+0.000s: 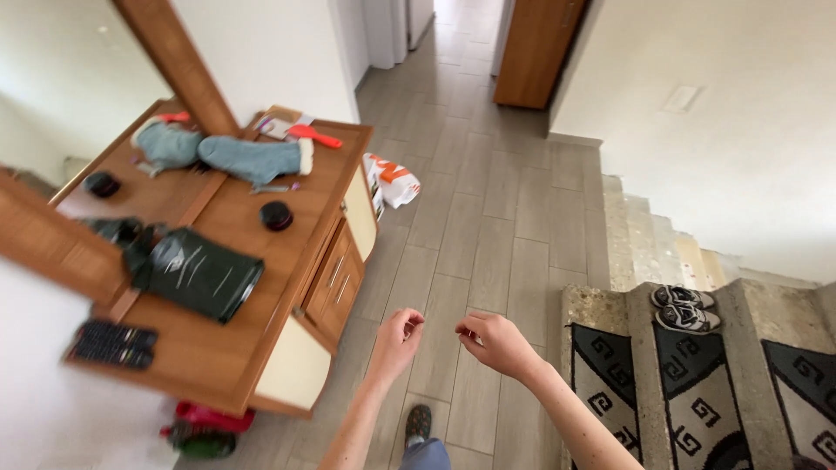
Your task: The person collects trash from a small bathroom bin, transfers it to a larger bag on the balcony, ties the bag, and carries it through the house to the front exit.
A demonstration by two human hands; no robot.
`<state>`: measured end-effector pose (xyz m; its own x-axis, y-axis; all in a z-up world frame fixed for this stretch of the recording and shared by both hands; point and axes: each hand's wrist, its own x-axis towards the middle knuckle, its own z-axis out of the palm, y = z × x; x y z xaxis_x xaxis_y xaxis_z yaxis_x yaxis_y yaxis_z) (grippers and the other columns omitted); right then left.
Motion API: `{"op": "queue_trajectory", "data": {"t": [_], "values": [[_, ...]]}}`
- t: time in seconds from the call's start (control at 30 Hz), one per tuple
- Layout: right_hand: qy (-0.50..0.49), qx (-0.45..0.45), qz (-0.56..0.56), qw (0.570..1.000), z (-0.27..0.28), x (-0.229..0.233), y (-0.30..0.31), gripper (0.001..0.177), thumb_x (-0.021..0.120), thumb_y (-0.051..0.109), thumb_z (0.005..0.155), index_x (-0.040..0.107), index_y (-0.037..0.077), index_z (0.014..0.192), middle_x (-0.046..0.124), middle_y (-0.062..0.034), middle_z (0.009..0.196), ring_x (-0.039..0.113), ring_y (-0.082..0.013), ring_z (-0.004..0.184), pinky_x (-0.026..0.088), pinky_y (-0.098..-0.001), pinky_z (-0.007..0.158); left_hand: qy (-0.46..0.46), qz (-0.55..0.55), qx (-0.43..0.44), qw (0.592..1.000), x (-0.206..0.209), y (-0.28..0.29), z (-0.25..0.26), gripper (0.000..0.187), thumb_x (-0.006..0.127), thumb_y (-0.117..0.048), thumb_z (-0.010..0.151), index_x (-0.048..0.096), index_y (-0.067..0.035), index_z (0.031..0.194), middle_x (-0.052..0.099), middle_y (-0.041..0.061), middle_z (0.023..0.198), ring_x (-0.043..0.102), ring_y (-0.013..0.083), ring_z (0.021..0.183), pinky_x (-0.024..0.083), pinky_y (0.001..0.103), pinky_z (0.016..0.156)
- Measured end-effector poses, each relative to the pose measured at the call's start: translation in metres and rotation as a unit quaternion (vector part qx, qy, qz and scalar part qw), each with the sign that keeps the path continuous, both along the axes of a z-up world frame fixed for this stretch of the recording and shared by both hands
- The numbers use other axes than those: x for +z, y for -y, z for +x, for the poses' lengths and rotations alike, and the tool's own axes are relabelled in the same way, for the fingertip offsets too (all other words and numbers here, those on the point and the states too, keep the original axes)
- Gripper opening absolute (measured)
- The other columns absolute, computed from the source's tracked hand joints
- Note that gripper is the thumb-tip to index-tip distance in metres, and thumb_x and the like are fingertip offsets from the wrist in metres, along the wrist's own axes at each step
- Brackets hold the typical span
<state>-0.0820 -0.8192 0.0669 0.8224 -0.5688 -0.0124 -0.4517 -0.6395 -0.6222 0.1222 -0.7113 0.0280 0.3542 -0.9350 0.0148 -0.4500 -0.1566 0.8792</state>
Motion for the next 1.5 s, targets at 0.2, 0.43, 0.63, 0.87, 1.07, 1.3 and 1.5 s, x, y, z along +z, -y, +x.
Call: {"op": "queue_trajectory", "data": {"t": [0.2, 0.43, 0.63, 0.87, 1.07, 1.3, 1.5], "values": [[0.010, -0.071, 0.001, 0.997, 0.042, 0.018, 0.103, 0.007, 0.066, 0.010, 0.094, 0.071, 0.009, 0.099, 0.073, -0.0095, 0.092, 0.074, -0.0263, 0.088, 0.060, -0.0361, 0.079, 0.012, 0.010, -0.052, 0.999, 0.003, 0.134, 0.069, 0.011, 0.062, -0.013, 0.097, 0.069, -0.011, 0.106, 0.069, 0.010, 0.101, 0.070, 0.0248, 0.098, 0.056, 0.035, 0.089], [0.003, -0.119, 0.009, 0.993, 0.065, 0.015, 0.198, 0.010, 0.064, 0.012, 0.096, 0.071, 0.009, 0.103, 0.073, -0.0095, 0.094, 0.074, -0.0256, 0.089, 0.060, -0.0367, 0.081, 0.008, 0.018, -0.105, 0.994, 0.034, 0.248, 0.093, 0.012, 0.060, -0.012, 0.098, 0.068, -0.009, 0.107, 0.068, 0.012, 0.103, 0.069, 0.0263, 0.099, 0.056, 0.038, 0.090], [-0.013, -0.133, 0.021, 0.991, 0.079, -0.005, 0.286, 0.013, 0.064, 0.012, 0.096, 0.073, 0.009, 0.106, 0.073, -0.0096, 0.095, 0.074, -0.0247, 0.091, 0.061, -0.0361, 0.081, 0.008, 0.022, -0.112, 0.993, 0.020, 0.333, 0.106, 0.011, 0.061, -0.011, 0.098, 0.069, -0.009, 0.106, 0.069, 0.012, 0.101, 0.069, 0.0264, 0.098, 0.057, 0.038, 0.088], [-0.018, -0.106, 0.020, 0.994, 0.100, -0.019, 0.427, 0.014, 0.065, 0.013, 0.097, 0.073, 0.009, 0.108, 0.074, -0.0103, 0.097, 0.074, -0.0250, 0.093, 0.061, -0.0352, 0.084, 0.010, 0.018, -0.094, 0.995, 0.005, 0.452, 0.121, 0.010, 0.062, -0.011, 0.097, 0.068, -0.011, 0.104, 0.069, 0.010, 0.099, 0.069, 0.0245, 0.095, 0.056, 0.036, 0.086], [-0.021, -0.079, 0.015, 0.997, 0.119, 0.004, 0.572, 0.016, 0.065, 0.013, 0.098, 0.072, 0.006, 0.110, 0.074, -0.0124, 0.098, 0.074, -0.0268, 0.095, 0.061, -0.0370, 0.085, 0.009, 0.019, -0.065, 0.998, 0.003, 0.596, 0.143, 0.011, 0.060, -0.013, 0.098, 0.068, -0.011, 0.105, 0.069, 0.010, 0.100, 0.069, 0.0239, 0.096, 0.055, 0.036, 0.086], [-0.003, -0.081, 0.029, 0.996, 0.146, -0.011, 0.726, 0.013, 0.062, 0.019, 0.096, 0.074, 0.014, 0.097, 0.075, 0.0042, 0.087, 0.067, -0.0113, 0.074, 0.054, -0.0263, 0.067, 0.001, 0.064, -0.016, 0.998, 0.016, 0.730, 0.170, 0.011, 0.057, -0.016, 0.098, 0.068, -0.015, 0.101, 0.072, -0.002, 0.100, 0.066, 0.0106, 0.086, 0.053, 0.027, 0.074], [-0.009, -0.049, 0.042, 0.998, 0.186, -0.026, 0.823, 0.014, 0.063, 0.018, 0.096, 0.075, 0.012, 0.101, 0.076, 0.0013, 0.091, 0.071, -0.0130, 0.077, 0.056, -0.0272, 0.069, -0.010, 0.037, 0.003, 0.999, -0.018, 0.831, 0.216, 0.011, 0.058, -0.016, 0.098, 0.067, -0.014, 0.104, 0.073, 0.000, 0.102, 0.069, 0.0128, 0.092, 0.055, 0.028, 0.080]]}}
